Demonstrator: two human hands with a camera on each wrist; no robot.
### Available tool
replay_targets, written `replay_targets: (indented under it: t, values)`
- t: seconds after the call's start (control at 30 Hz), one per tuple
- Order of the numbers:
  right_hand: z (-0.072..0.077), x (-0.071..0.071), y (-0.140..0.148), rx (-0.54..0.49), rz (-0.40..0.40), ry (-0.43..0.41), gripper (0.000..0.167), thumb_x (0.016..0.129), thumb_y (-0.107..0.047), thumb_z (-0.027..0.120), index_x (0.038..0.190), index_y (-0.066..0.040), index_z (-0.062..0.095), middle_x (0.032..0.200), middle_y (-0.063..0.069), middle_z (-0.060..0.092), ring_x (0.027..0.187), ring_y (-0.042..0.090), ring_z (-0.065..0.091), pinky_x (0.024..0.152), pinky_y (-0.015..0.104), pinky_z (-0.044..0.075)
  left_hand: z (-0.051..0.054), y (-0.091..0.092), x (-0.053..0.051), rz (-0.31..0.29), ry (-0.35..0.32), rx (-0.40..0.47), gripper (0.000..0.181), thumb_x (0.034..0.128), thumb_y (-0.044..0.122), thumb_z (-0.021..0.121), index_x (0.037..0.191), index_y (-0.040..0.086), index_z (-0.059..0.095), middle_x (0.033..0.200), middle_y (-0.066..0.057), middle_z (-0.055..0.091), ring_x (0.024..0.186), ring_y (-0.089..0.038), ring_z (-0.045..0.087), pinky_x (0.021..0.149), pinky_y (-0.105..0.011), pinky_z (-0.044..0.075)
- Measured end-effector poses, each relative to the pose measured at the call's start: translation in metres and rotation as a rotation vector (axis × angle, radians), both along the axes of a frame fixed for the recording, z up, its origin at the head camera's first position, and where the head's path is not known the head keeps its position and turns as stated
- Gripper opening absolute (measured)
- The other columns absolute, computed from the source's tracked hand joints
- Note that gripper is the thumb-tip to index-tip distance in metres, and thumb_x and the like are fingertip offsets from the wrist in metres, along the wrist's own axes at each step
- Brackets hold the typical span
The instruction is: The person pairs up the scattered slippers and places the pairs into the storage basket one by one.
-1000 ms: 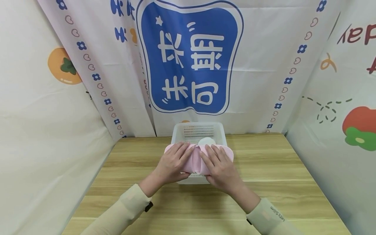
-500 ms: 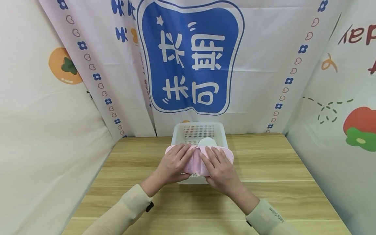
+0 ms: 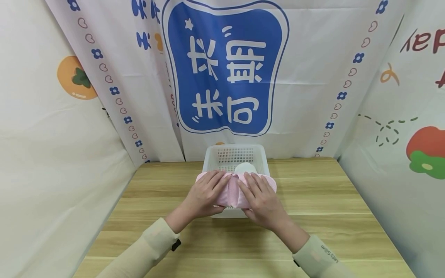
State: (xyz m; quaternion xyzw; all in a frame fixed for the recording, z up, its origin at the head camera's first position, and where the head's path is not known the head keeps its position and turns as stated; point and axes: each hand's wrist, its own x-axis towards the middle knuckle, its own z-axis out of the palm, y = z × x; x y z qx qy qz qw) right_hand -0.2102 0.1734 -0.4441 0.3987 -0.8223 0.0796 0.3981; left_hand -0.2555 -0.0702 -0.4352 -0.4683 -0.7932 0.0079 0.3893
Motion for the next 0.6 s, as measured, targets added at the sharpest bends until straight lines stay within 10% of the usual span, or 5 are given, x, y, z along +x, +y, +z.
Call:
replay_targets:
  t: [0.6]
  values:
    - [0.014, 0.002, 0.016, 0.114, 0.078, -0.083, 0.094, 0.063, -0.036, 0.087, 0.140, -0.002, 0.046, 0.144, 0.025, 0.041, 0.127, 0.044, 0.042, 0.099, 0.062, 0.039, 0.011, -0.007, -0.001, -0.058, -0.042, -0.006, 0.096, 0.0611, 0.057, 0.077, 0.135, 0.001, 0.052, 0.131, -0.017, 0.056, 0.117, -0.032, 0.054, 0.099, -0.042, 0.045]
